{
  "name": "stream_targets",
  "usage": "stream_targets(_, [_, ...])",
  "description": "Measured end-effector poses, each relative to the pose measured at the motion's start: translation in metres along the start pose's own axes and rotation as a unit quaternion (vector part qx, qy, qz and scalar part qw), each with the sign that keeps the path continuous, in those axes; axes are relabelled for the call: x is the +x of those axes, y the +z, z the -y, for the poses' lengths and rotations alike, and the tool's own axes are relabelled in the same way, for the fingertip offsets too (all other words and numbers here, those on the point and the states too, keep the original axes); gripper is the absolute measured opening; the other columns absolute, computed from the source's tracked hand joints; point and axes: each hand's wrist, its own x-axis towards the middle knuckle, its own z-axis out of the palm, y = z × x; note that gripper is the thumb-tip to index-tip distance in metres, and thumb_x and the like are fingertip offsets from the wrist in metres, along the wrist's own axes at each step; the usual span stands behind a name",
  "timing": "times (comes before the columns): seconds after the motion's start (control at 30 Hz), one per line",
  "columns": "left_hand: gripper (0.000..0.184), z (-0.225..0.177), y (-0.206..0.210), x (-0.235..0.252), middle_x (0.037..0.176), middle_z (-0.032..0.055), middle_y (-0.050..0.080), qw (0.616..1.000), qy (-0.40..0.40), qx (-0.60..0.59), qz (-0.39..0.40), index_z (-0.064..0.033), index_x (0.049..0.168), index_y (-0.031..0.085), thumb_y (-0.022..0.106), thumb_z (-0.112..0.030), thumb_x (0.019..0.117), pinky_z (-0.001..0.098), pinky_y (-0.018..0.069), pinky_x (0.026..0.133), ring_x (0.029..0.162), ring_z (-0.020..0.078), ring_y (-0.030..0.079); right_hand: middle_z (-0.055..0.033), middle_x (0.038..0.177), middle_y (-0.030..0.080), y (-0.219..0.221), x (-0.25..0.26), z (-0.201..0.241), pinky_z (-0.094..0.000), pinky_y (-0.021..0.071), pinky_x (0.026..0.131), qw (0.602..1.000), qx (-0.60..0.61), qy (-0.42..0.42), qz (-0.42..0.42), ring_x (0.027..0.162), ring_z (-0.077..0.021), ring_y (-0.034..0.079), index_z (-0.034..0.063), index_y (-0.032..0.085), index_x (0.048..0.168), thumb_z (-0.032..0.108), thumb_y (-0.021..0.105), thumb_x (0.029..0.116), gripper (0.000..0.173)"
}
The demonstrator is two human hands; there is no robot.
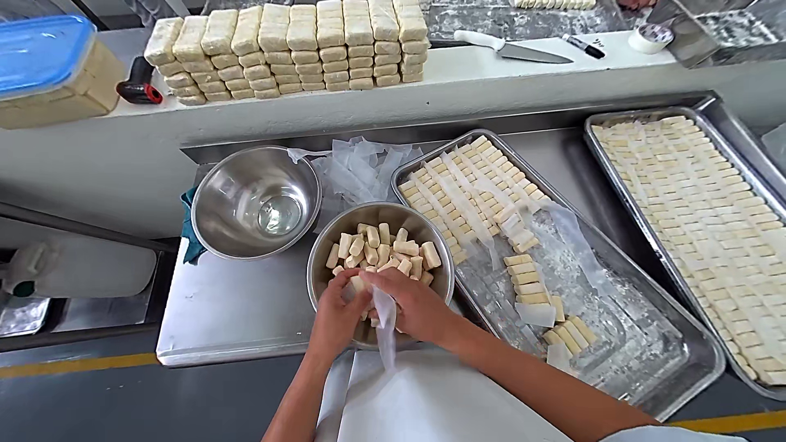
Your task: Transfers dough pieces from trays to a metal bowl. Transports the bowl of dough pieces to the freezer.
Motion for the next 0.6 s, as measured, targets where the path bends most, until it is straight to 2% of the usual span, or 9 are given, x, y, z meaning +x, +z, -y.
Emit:
stream_targets(0.07, [0.034,0.005,-0.006,-0.002,0.103,0.0074,0.071,0.998,-0.021,0.005,0.056,-0.0093,0.126,0.065,0.073,-0.018,0.0939,0.0317,0.0605,0.067,0.077,0.0149,0.07,-0.0081,0.098,0.071,-0.004,0.0,-0.006,-0.0348,0.0609,0.076,0.998,0.027,-0.042,-0.032,0.088,-0.0169,0.07,0.0055,0.075,0.112,0.006,0.068,0.093,0.02])
stream_targets(0.13, [0.036,0.015,-0.016,-0.004,0.108,0.0076,0.072,0.993,-0.032,0.066,0.096,-0.0089,0.127,0.065,0.072,-0.02,0.0931,0.0367,0.0596,0.084,0.094,0.0171,0.07,-0.0053,0.093,0.072,-0.012,0.0,-0.006,-0.0284,0.0597,0.079,0.997,0.061,-0.029,-0.029,0.087,-0.0115,0.07,0.0043,0.076,0.099,0.001,0.065,0.0928,0.013])
stream_targets(0.23, [0.042,0.018,-0.022,-0.008,0.121,0.0166,0.069,0.956,-0.064,0.275,0.083,-0.0061,0.136,0.062,0.063,-0.011,0.0946,0.0574,0.0522,0.096,0.111,0.0332,0.066,-0.0035,0.091,0.074,-0.023,0.003,0.004,-0.0235,0.0594,0.077,0.978,0.189,0.057,-0.07,0.082,-0.0059,0.069,0.0019,0.075,0.099,-0.001,0.064,0.0933,0.013])
stream_targets(0.33, [0.03,0.01,-0.022,-0.007,0.114,0.0205,0.068,0.951,-0.041,0.307,0.013,0.0011,0.122,0.066,0.062,-0.01,0.0948,0.0609,0.0532,0.087,0.1,0.0372,0.068,-0.0042,0.089,0.073,-0.037,0.007,0.011,-0.0271,0.0609,0.068,0.934,0.3,0.122,-0.15,0.072,-0.0086,0.069,0.0012,0.071,0.104,0.001,0.06,0.0974,0.013])
stream_targets(0.37, [0.029,0.005,-0.021,-0.003,0.115,0.0223,0.067,0.955,-0.007,0.296,-0.01,0.0026,0.121,0.065,0.065,-0.011,0.095,0.0601,0.0537,0.084,0.097,0.0377,0.067,-0.0041,0.088,0.072,-0.043,0.008,0.011,-0.0273,0.061,0.066,0.924,0.311,0.131,-0.182,0.071,-0.009,0.068,0.0008,0.07,0.105,0.002,0.059,0.0991,0.013])
stream_targets(0.4, [0.035,0.0,-0.019,0.005,0.123,0.023,0.065,0.957,0.026,0.288,-0.022,0.0015,0.127,0.064,0.067,-0.014,0.0959,0.0603,0.0534,0.089,0.105,0.0385,0.066,-0.003,0.087,0.072,-0.049,0.009,0.009,-0.0265,0.0606,0.064,0.917,0.307,0.139,-0.212,0.07,-0.0083,0.068,0.0012,0.069,0.106,0.004,0.057,0.1004,0.013])
stream_targets(0.47, [0.053,-0.004,-0.011,0.028,0.144,0.0242,0.054,0.948,0.087,0.304,-0.022,-0.0003,0.143,0.054,0.067,-0.024,0.0984,0.062,0.0456,0.105,0.13,0.0413,0.055,-0.0001,0.083,0.072,-0.062,0.008,0.003,-0.0251,0.0605,0.064,0.909,0.284,0.164,-0.258,0.068,-0.0064,0.068,0.0016,0.067,0.107,0.008,0.057,0.1028,0.013])
stream_targets(0.5, [0.061,0.001,-0.004,0.042,0.152,0.0258,0.046,0.939,0.103,0.328,-0.011,0.0007,0.149,0.048,0.066,-0.031,0.0996,0.0616,0.0381,0.113,0.14,0.0424,0.045,0.0008,0.083,0.071,-0.067,0.005,-0.003,-0.0249,0.0602,0.065,0.906,0.276,0.171,-0.272,0.069,-0.006,0.068,0.0024,0.066,0.109,0.011,0.057,0.1034,0.013])
stream_targets(0.6, [0.069,0.028,0.034,0.07,0.157,0.034,0.033,0.907,0.169,0.387,0.01,0.0035,0.15,0.045,0.063,-0.04,0.0995,0.0648,0.0229,0.12,0.149,0.05,0.028,0.0026,0.083,0.072,-0.079,-0.003,-0.018,-0.0235,0.0603,0.065,0.881,0.3,0.17,-0.325,0.068,-0.0064,0.068,0.0082,0.066,0.107,0.013,0.06,0.1022,0.009])
